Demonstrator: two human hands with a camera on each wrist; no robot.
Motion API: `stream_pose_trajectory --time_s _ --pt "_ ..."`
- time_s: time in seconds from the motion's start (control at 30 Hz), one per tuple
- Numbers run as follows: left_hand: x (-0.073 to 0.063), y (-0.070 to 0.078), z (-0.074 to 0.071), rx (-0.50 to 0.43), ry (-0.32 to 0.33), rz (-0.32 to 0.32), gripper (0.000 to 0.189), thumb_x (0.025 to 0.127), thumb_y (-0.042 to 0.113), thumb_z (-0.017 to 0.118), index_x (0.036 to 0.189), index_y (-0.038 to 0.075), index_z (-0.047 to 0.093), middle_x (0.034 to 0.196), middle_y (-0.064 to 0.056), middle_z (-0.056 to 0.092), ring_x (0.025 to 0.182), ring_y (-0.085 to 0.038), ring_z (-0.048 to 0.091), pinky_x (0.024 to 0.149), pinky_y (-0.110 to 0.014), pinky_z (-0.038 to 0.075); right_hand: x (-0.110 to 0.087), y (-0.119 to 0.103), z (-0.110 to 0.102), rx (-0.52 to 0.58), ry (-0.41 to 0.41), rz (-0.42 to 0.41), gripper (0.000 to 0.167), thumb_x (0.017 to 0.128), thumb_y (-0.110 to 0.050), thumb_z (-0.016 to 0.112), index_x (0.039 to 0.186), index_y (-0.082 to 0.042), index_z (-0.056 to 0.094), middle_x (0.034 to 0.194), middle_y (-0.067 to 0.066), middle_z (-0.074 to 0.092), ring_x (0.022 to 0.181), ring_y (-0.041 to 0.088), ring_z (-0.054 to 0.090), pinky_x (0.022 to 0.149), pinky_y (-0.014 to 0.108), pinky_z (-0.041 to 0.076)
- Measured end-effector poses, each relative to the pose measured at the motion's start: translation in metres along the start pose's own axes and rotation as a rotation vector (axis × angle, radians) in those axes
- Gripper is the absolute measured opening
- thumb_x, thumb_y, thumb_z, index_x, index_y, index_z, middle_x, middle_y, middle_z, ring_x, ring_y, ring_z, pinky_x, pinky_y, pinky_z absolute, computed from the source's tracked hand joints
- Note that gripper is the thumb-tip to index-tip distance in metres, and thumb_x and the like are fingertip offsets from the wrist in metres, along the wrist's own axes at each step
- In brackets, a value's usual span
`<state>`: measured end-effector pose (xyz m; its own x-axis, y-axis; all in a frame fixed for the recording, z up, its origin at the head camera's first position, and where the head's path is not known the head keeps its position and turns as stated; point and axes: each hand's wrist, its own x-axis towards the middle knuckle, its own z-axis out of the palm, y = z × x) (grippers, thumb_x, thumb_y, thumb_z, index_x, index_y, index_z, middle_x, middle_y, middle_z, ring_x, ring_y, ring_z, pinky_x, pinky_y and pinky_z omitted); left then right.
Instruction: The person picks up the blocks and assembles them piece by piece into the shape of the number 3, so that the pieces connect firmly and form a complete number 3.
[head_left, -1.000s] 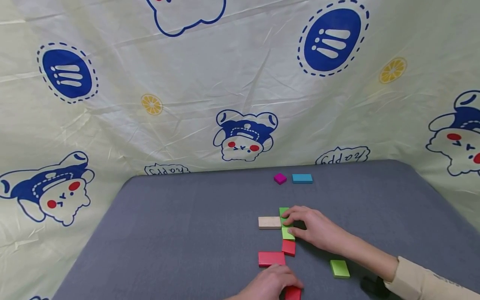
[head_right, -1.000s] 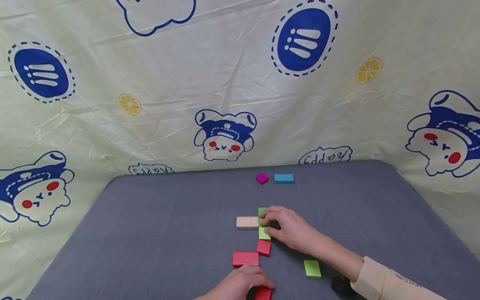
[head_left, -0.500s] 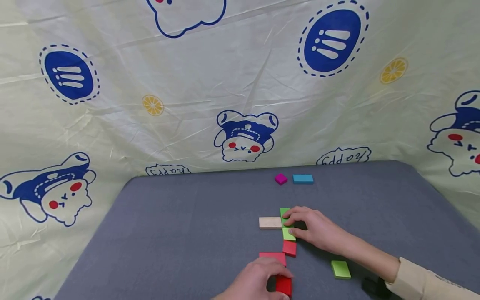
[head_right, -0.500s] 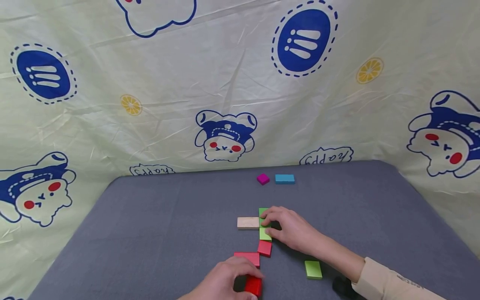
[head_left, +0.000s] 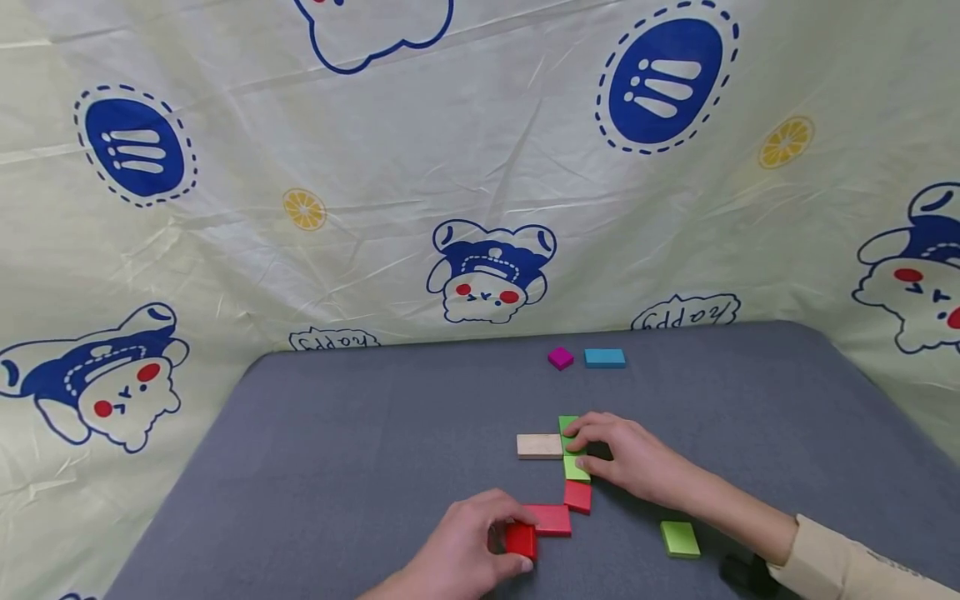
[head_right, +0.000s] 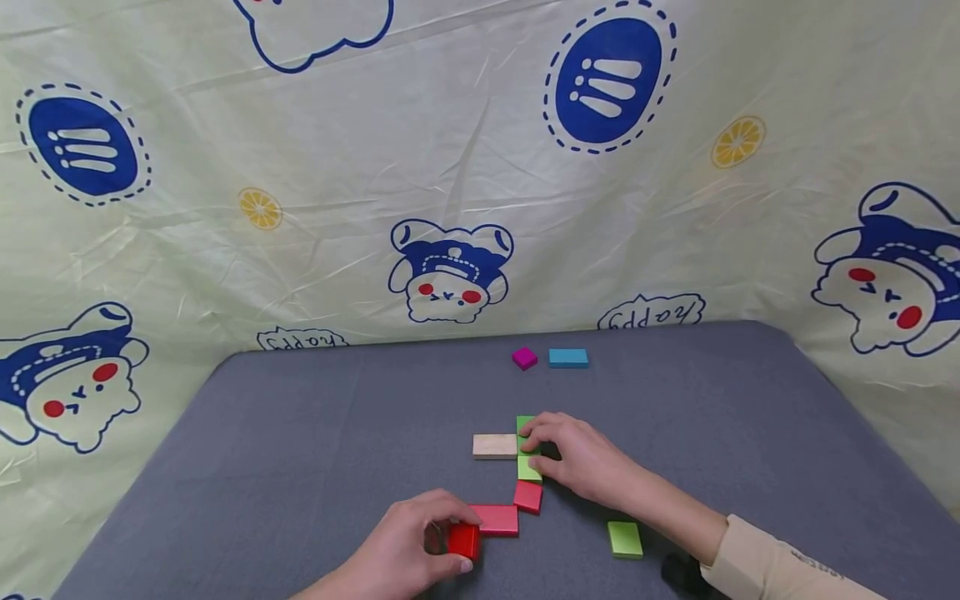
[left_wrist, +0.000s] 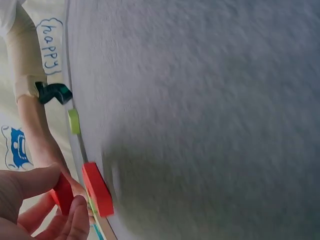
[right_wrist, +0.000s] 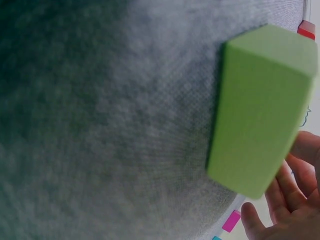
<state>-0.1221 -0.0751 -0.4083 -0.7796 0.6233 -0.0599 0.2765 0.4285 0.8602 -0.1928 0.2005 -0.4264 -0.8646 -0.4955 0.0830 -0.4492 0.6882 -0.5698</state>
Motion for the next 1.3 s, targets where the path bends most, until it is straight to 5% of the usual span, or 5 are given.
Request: stream_pose_trajectory --time_s 0.17,0.4,0.57,0.93,1.3 --pt "0.002 -0.004 -0.007 0.049 0.083 -0.077 0.034 0.08 0.005 0.08 0.109 0.019 0.073 0.093 0.015 0.058 0.078 -0.007 0.054 0.064 -0.023 0.048 -0.001 0.0 0.0 0.0 0.004 0.002 0.018 0.089 -0.014 0.073 0.105 -0.022 0.073 0.122 -0.006 0.06 0.119 0.026 0.055 0.095 0.05 0.045" --pt "0.005 -0.017 -0.013 0.132 0.172 -0.05 0.035 0.078 -0.004 0.075 0.108 0.013 0.072 0.091 0.012 0.058 0.072 -0.009 0.053 0.061 -0.024 0.046 -0.002 0.002 0.001 -0.006 0.012 -0.004 0.017 0.089 -0.014 0.073 0.104 -0.022 0.073 0.122 -0.005 0.06 0.119 0.026 0.055 0.095 0.049 0.045" --pt "0.007 -0.023 -0.017 0.224 0.218 -0.047 0.035 0.079 -0.001 0.076 0.112 0.009 0.071 0.097 0.008 0.062 0.078 -0.008 0.054 0.069 -0.026 0.049 -0.002 0.001 0.001 -0.001 0.012 -0.004 0.016 0.09 -0.015 0.073 0.104 -0.022 0.073 0.122 -0.006 0.061 0.119 0.026 0.055 0.095 0.05 0.045" --pt "0.013 -0.032 -0.014 0.412 0.267 -0.01 0.032 0.076 0.007 0.08 0.107 0.008 0.072 0.099 0.004 0.067 0.089 -0.012 0.058 0.083 -0.038 0.048 -0.001 0.001 0.002 -0.004 0.013 -0.002 0.017 0.09 -0.015 0.073 0.104 -0.022 0.073 0.122 -0.006 0.06 0.119 0.026 0.055 0.095 0.05 0.045" --pt "0.023 -0.034 -0.012 0.367 0.222 -0.06 0.031 0.077 0.014 0.084 0.106 0.009 0.072 0.09 0.01 0.059 0.082 -0.009 0.052 0.072 -0.028 0.046 0.0 0.0 0.0 0.004 -0.002 0.007 0.018 0.089 -0.014 0.073 0.105 -0.022 0.073 0.122 -0.006 0.06 0.119 0.026 0.055 0.095 0.05 0.045"
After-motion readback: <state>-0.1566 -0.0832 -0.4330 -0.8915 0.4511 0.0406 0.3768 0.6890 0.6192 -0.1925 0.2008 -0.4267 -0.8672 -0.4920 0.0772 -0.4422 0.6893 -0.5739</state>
